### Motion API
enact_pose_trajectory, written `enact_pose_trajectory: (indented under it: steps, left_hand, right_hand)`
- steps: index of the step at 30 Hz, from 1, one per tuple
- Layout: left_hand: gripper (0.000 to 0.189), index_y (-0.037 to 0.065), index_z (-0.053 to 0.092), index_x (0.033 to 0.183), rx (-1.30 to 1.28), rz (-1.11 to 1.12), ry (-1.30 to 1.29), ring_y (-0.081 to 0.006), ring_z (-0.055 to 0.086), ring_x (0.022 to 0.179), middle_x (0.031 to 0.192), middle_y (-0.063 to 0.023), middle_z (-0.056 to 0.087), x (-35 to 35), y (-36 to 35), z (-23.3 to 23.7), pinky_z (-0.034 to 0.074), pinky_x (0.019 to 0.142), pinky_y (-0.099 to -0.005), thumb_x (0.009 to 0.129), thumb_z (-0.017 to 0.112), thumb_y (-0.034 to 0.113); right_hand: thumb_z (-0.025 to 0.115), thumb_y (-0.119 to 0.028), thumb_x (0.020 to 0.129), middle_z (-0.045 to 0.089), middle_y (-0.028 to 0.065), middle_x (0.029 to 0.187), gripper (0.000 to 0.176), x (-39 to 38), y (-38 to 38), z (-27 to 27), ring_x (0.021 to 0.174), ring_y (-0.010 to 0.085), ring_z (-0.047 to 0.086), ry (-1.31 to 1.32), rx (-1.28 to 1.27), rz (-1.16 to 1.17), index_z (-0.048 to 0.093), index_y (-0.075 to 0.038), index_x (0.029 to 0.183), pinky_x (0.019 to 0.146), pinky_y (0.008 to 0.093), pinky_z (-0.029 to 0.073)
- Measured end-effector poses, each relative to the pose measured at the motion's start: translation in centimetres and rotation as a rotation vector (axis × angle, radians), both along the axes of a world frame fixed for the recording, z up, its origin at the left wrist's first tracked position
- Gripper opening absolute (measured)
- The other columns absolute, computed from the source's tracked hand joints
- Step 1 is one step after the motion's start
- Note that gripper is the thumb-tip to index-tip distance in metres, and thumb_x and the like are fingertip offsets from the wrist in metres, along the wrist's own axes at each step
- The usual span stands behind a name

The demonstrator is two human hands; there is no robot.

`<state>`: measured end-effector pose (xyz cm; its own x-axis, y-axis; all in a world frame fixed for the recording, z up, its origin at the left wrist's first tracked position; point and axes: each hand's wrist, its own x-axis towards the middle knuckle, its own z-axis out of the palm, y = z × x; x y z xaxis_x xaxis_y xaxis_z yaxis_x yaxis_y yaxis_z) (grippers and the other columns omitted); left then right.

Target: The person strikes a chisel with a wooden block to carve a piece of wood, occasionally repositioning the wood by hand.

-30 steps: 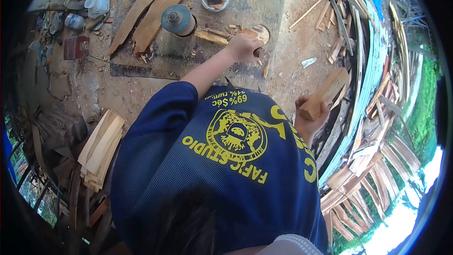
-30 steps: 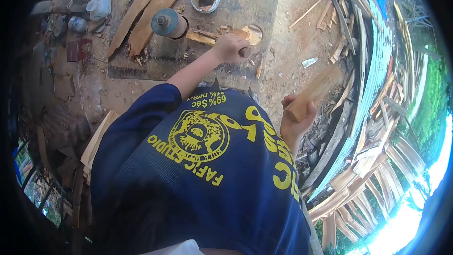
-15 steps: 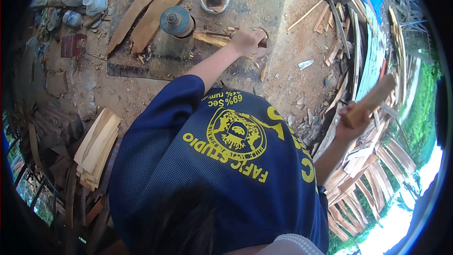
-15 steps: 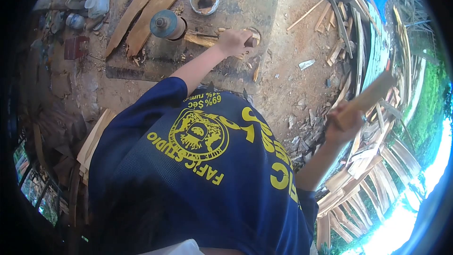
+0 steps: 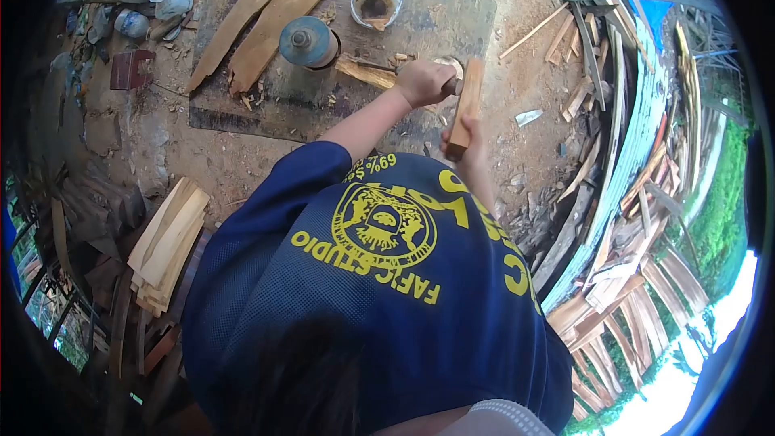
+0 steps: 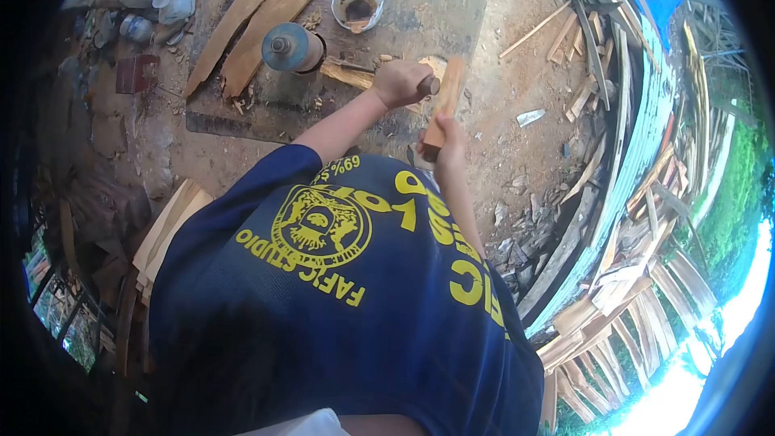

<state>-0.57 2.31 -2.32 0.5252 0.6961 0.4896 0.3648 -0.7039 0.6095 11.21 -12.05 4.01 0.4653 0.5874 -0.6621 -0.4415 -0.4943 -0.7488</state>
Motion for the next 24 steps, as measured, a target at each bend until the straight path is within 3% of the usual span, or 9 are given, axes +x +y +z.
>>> enact_pose_trajectory:
  steps: [3,8,11,12,14,15,17,19,24]
  left_hand:
    - [0.015,0.015,0.055,0.069,-0.007,-0.007,-0.001,-0.0249,0.063,0.056,0.061,-0.0050,0.061,-0.1,-0.2,-0.2,0.049,0.048,-0.0361,0.078,0.066,0.021]
    - [0.021,0.014,0.054,0.069,-0.027,-0.108,0.064,-0.0246,0.065,0.062,0.065,-0.0059,0.062,0.3,-0.3,-1.4,0.051,0.056,-0.0374,0.074,0.070,0.025]
    - [0.023,0.014,0.055,0.071,-0.087,-0.091,0.097,-0.0251,0.065,0.065,0.068,-0.0057,0.063,0.4,-0.2,-1.0,0.052,0.059,-0.0377,0.070,0.074,0.027]
    - [0.023,0.014,0.056,0.072,-0.085,-0.104,0.102,-0.0249,0.066,0.065,0.068,-0.0053,0.063,0.5,-0.1,-1.1,0.052,0.059,-0.0372,0.068,0.075,0.027]
    - [0.024,0.014,0.057,0.073,-0.079,-0.120,0.109,-0.0247,0.066,0.065,0.068,-0.0049,0.063,0.3,0.4,-2.0,0.052,0.059,-0.0368,0.067,0.076,0.028]
    - [0.025,0.014,0.057,0.076,-0.106,-0.098,0.162,-0.0243,0.066,0.066,0.068,-0.0044,0.063,-0.3,0.4,-3.0,0.052,0.060,-0.0367,0.066,0.076,0.028]
    - [0.026,0.015,0.058,0.078,-0.127,-0.075,0.214,-0.0239,0.066,0.066,0.068,-0.0039,0.063,-1.0,0.6,-3.3,0.052,0.061,-0.0366,0.066,0.076,0.028]
    - [0.026,0.014,0.058,0.082,-0.069,-0.100,0.146,-0.0227,0.067,0.069,0.070,-0.0035,0.064,-1.4,0.2,-2.7,0.051,0.064,-0.0361,0.066,0.075,0.026]
    - [0.026,0.014,0.058,0.084,-0.088,-0.104,0.202,-0.0223,0.066,0.069,0.072,-0.0021,0.065,-1.4,0.0,-2.6,0.051,0.064,-0.0358,0.066,0.075,0.023]
  right_hand:
    - [0.062,-0.031,0.084,0.055,0.0042,0.068,0.026,2.4,0.6,-0.1,0.052,0.0173,0.054,-0.066,-0.057,0.020,0.054,-0.008,0.094,0.045,0.0294,0.040]
    - [0.059,-0.040,0.088,0.057,0.0061,0.073,0.034,6.0,2.4,8.6,0.060,0.0164,0.055,-0.314,0.264,-0.394,0.053,-0.007,0.097,0.051,0.0279,0.044]
    - [0.056,-0.037,0.091,0.055,0.0071,0.078,0.030,5.3,1.5,6.0,0.072,0.0172,0.055,-0.399,0.455,-0.695,0.048,-0.009,0.099,0.058,0.0297,0.046]
    - [0.055,-0.032,0.091,0.053,0.0085,0.076,0.025,4.6,-0.8,1.3,0.073,0.0175,0.053,-0.269,0.570,-0.533,0.049,-0.007,0.091,0.061,0.0300,0.045]
    - [0.062,-0.027,0.085,0.055,0.0061,0.079,0.031,-1.3,3.8,7.1,0.072,0.0164,0.054,-0.377,-0.469,0.441,0.056,0.000,0.100,0.062,0.0293,0.045]
    - [0.062,-0.027,0.085,0.055,0.0061,0.079,0.031,-1.1,3.1,6.1,0.072,0.0164,0.054,-0.373,-0.473,0.436,0.056,0.000,0.100,0.062,0.0293,0.045]
    - [0.065,-0.028,0.083,0.056,0.0041,0.083,0.037,-0.1,1.5,3.5,0.069,0.0147,0.054,-0.036,-0.082,0.241,0.058,0.000,0.106,0.057,0.0270,0.044]
    - [0.066,-0.028,0.085,0.056,0.0028,0.087,0.042,1.4,1.8,6.0,0.069,0.0110,0.055,-0.072,-0.072,0.098,0.053,-0.006,0.118,0.051,0.0256,0.043]
    - [0.062,-0.032,0.087,0.058,0.0081,0.074,0.031,8.1,1.2,8.8,0.055,0.0158,0.055,-0.120,0.084,-0.281,0.050,-0.007,0.102,0.042,0.0220,0.038]
